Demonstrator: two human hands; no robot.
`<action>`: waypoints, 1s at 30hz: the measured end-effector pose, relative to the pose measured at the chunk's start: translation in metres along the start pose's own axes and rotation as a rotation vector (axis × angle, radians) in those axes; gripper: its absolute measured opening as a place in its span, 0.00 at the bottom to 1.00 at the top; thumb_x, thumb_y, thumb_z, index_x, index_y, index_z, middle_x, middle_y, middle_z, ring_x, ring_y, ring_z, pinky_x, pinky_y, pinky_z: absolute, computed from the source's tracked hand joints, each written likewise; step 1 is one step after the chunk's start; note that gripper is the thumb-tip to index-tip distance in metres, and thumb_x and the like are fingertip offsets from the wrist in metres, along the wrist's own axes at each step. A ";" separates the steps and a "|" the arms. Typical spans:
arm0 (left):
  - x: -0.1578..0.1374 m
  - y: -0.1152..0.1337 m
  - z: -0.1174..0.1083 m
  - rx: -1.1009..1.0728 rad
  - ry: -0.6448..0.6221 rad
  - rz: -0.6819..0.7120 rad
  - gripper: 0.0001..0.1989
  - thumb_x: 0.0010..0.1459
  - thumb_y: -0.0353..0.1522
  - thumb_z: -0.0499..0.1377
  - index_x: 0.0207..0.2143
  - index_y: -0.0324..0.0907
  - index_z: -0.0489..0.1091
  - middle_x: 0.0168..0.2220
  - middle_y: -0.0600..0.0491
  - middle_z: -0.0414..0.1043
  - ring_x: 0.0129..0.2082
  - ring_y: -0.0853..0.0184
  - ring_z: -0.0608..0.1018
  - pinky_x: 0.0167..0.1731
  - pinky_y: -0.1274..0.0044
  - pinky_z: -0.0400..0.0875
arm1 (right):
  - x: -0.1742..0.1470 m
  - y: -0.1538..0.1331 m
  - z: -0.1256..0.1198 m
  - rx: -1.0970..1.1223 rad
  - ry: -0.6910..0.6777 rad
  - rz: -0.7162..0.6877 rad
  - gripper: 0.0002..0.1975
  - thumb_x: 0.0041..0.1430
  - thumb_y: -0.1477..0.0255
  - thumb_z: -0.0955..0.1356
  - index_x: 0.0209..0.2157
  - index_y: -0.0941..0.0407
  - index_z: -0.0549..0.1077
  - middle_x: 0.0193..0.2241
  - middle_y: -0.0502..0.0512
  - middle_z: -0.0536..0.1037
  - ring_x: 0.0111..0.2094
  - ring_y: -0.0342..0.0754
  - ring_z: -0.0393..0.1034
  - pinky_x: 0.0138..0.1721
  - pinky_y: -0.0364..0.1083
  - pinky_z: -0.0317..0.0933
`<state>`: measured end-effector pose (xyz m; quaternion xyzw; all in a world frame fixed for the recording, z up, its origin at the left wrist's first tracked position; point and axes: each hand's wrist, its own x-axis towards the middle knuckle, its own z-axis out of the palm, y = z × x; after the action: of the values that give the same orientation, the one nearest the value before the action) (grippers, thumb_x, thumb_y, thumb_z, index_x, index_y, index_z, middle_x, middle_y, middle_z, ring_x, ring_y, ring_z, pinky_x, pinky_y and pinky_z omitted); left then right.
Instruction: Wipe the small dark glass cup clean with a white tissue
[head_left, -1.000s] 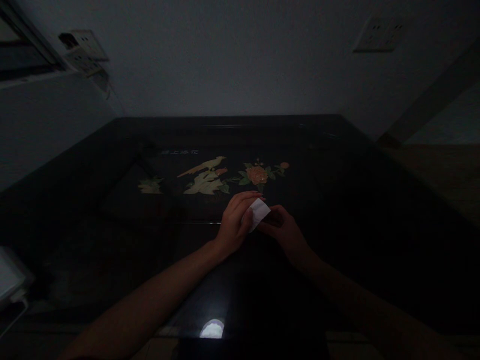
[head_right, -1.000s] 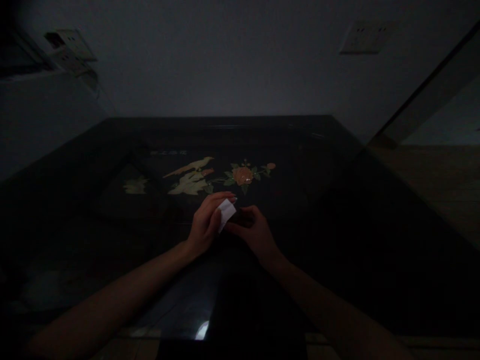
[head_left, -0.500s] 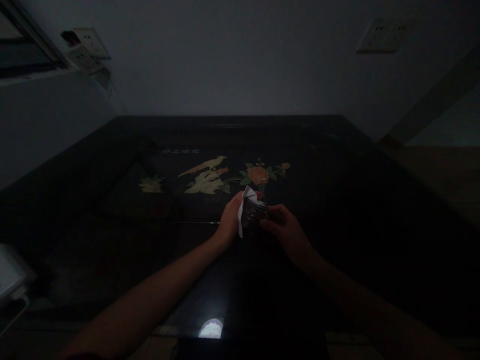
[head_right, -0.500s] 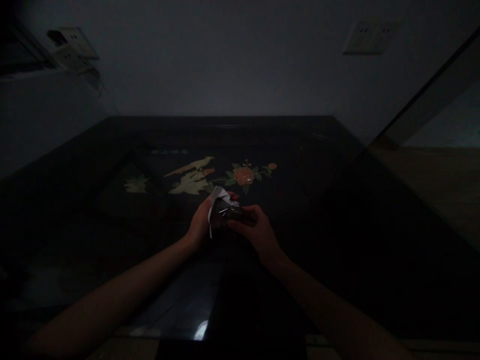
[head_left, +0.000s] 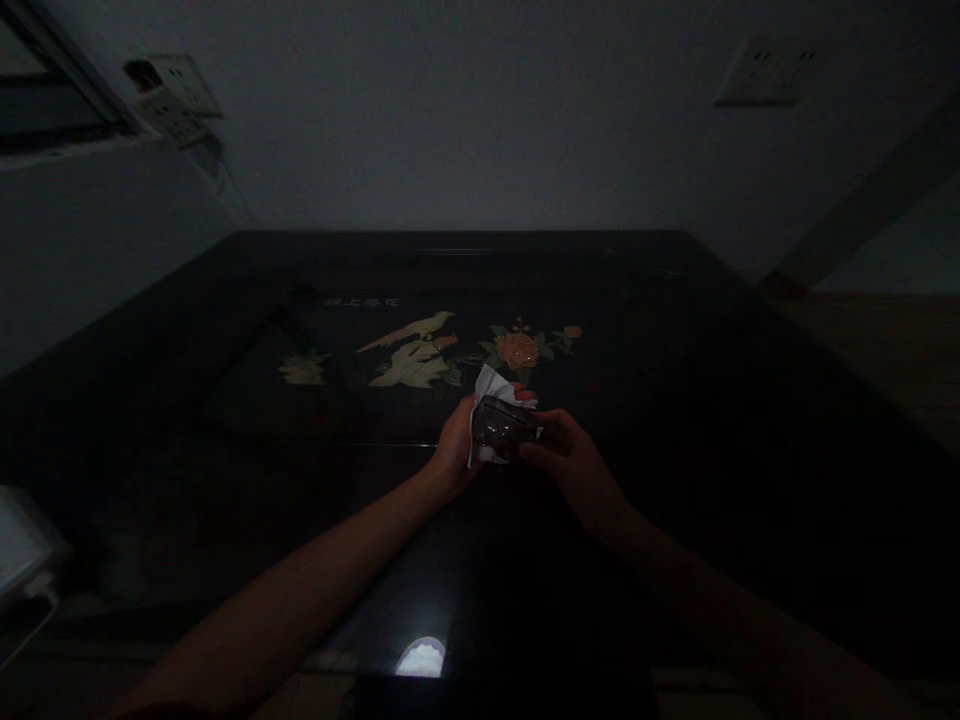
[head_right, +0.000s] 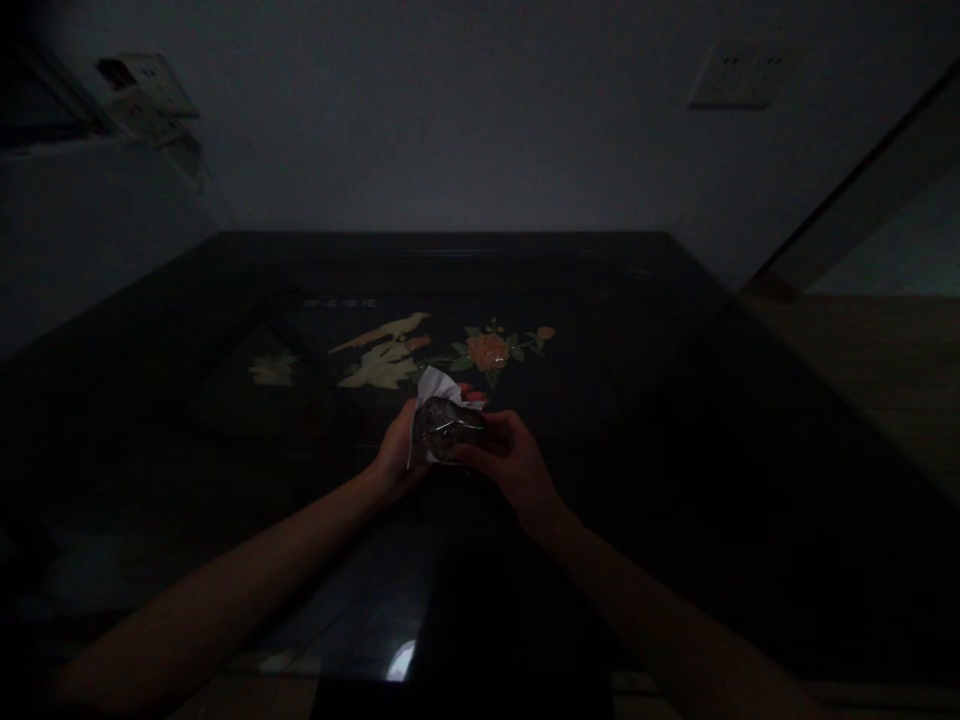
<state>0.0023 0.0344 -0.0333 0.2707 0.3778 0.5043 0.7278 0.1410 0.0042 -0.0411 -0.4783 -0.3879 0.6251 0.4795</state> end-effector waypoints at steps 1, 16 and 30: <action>0.000 -0.001 -0.001 0.042 0.014 0.054 0.17 0.59 0.38 0.49 0.38 0.39 0.75 0.38 0.47 0.79 0.43 0.59 0.79 0.45 0.70 0.72 | 0.000 0.000 0.000 -0.012 0.005 -0.001 0.24 0.33 0.66 0.79 0.34 0.52 0.70 0.36 0.51 0.80 0.40 0.51 0.75 0.42 0.50 0.68; -0.020 0.001 -0.007 0.783 -0.099 0.770 0.17 0.63 0.39 0.52 0.43 0.41 0.77 0.47 0.45 0.75 0.51 0.58 0.72 0.55 0.70 0.60 | 0.001 -0.001 -0.001 -0.074 0.017 -0.050 0.21 0.35 0.67 0.79 0.32 0.52 0.70 0.32 0.48 0.79 0.38 0.50 0.75 0.41 0.50 0.68; -0.002 -0.003 0.000 -0.025 0.054 -0.025 0.17 0.60 0.39 0.51 0.37 0.37 0.75 0.37 0.47 0.80 0.42 0.60 0.80 0.44 0.72 0.72 | 0.000 0.002 -0.004 0.030 -0.030 -0.020 0.21 0.38 0.62 0.78 0.35 0.53 0.73 0.36 0.52 0.79 0.38 0.50 0.74 0.43 0.50 0.67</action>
<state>0.0034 0.0318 -0.0347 0.2430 0.3941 0.5069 0.7271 0.1441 0.0041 -0.0435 -0.4577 -0.3903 0.6333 0.4870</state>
